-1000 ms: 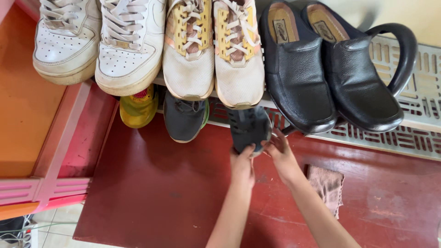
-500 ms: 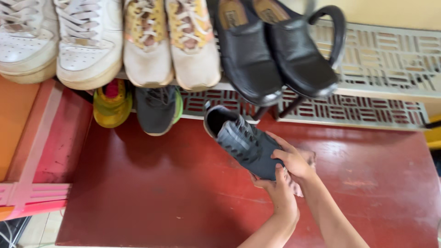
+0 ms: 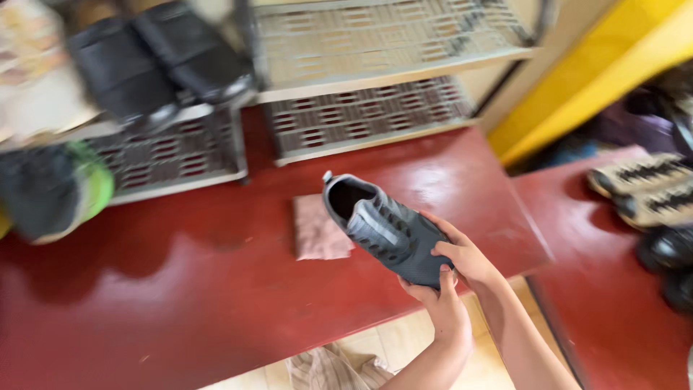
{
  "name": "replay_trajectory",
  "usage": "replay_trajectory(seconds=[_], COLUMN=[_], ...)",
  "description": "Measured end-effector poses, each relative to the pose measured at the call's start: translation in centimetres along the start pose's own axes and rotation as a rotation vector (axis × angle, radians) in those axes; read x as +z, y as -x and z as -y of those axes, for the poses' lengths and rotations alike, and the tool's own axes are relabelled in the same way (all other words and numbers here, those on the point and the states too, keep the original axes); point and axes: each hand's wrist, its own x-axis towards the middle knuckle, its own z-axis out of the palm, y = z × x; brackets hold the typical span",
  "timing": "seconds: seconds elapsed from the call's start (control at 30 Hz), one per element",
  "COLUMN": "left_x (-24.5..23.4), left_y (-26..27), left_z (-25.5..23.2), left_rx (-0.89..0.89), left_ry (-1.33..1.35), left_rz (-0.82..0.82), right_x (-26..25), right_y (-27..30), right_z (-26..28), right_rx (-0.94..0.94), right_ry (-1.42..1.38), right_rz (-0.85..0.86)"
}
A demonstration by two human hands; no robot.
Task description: The person removes various shoes from a metal shoe rack and places them one by one onto a red bench. The person handles sneakers, loafers, and slip-ons, arranging them in a row on the bench surface.
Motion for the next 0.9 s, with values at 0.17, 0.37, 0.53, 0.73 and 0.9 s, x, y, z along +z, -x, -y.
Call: replay_trajectory(seconds=[0.17, 0.37, 0.53, 0.73, 0.9], left_x=[5.4, 9.5, 12.2, 15.2, 16.7], left_y=[2.5, 0.3, -4.6, -12.8, -17.7], left_z=[6.0, 15.6, 24.3, 34.2, 36.6], left_rx=[-0.057, -0.038, -0.171, -0.176, -0.107], left_ry=[-0.261, -0.648, -0.952, -1.209, -1.559], left_rz=[0.179, 0.399, 0.555, 0.681, 0.758], right_x=[-11.0, -22.4, -30.5, -38.4, -42.1], right_y=[4.5, 7.7, 9.3, 7.1, 2.3], right_z=[-2.7, -8.3, -12.0, -16.7, -20.8], right_rx=[-0.045, -0.111, -0.003, 0.021, 0.020], right_ry=[-0.236, -0.492, -0.682, -0.691, -0.777], right_rz=[-0.274, -0.633, -0.827, -0.904, -0.900])
